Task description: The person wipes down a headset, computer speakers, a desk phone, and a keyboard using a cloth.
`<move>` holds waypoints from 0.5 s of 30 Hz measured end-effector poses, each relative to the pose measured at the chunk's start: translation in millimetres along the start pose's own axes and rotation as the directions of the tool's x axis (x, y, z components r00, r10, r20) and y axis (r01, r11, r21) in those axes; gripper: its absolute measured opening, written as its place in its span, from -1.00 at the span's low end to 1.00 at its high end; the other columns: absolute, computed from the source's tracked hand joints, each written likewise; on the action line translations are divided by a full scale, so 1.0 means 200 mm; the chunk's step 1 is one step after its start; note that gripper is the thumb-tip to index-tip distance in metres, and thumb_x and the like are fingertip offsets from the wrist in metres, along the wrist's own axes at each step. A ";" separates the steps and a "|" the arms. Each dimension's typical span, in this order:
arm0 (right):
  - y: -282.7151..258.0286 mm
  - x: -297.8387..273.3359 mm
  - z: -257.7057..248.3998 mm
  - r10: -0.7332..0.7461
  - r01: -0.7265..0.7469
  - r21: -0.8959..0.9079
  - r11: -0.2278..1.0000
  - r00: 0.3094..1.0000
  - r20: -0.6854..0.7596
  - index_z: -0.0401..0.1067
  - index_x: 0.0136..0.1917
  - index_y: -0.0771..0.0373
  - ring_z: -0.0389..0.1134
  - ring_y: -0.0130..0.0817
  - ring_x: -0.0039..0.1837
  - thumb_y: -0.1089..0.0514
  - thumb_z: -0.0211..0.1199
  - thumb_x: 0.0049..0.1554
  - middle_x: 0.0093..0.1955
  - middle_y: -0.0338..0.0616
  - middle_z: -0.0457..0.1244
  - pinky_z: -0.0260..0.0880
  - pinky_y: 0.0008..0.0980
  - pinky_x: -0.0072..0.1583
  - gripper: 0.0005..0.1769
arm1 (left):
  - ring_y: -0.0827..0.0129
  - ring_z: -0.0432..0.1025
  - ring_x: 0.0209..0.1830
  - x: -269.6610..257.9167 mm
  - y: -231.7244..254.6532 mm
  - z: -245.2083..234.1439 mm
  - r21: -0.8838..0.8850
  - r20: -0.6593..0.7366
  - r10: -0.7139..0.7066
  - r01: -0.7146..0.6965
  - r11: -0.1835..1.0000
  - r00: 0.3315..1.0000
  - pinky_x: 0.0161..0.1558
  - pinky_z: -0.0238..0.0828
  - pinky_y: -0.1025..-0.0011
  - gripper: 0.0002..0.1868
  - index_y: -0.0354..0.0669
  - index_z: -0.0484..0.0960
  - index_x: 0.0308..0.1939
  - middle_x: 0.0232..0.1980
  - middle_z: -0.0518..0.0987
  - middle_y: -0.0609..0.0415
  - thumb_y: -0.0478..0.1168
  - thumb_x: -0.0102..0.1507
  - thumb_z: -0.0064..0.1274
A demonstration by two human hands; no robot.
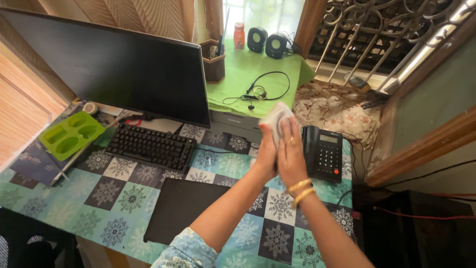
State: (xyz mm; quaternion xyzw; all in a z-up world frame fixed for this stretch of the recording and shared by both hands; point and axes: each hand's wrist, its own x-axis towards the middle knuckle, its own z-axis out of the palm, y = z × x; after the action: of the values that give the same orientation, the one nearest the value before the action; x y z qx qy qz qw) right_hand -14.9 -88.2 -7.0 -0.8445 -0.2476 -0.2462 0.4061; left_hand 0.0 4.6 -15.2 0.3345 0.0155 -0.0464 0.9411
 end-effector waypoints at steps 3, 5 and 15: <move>0.14 0.18 0.01 0.164 -0.162 0.207 0.965 0.986 0.007 0.09 0.57 0.38 0.00 -0.04 0.65 0.07 -0.06 0.38 0.62 0.18 0.01 -0.09 -0.26 0.58 -0.42 | 0.28 0.23 0.49 -0.03 -0.02 0.02 0.183 0.108 0.146 -0.164 0.969 0.983 0.43 0.17 0.33 -0.02 -0.14 0.13 0.57 0.54 0.29 0.02 0.48 0.31 -0.42; 0.25 0.28 -0.01 0.268 -0.265 0.344 0.901 0.963 0.039 0.18 0.53 0.36 0.11 -0.11 0.59 0.05 -0.09 0.37 0.58 0.12 0.12 0.00 -0.30 0.56 -0.45 | 0.30 0.25 0.46 -0.02 -0.05 0.02 0.248 0.112 0.101 -0.126 0.961 0.989 0.39 0.20 0.34 -0.13 -0.16 0.20 0.53 0.49 0.35 0.01 0.38 0.36 -0.28; 0.08 -0.04 0.02 0.312 -0.268 0.352 0.897 0.947 -0.074 0.18 0.54 0.38 0.16 -0.20 0.55 0.06 -0.04 0.32 0.55 0.10 0.15 0.09 -0.32 0.49 -0.40 | 0.39 0.41 0.30 0.00 -0.08 -0.02 -0.076 -0.017 0.117 -0.118 0.990 0.993 0.31 0.36 0.36 -0.35 -0.06 0.28 0.49 0.42 0.43 0.06 0.18 0.42 -0.12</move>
State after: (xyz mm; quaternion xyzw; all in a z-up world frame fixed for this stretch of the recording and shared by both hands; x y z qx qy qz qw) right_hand -9.0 -96.0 -23.0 -0.7721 -0.1309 -0.1906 0.5919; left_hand -1.9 -5.1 -27.6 0.2989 0.0033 0.0119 0.9542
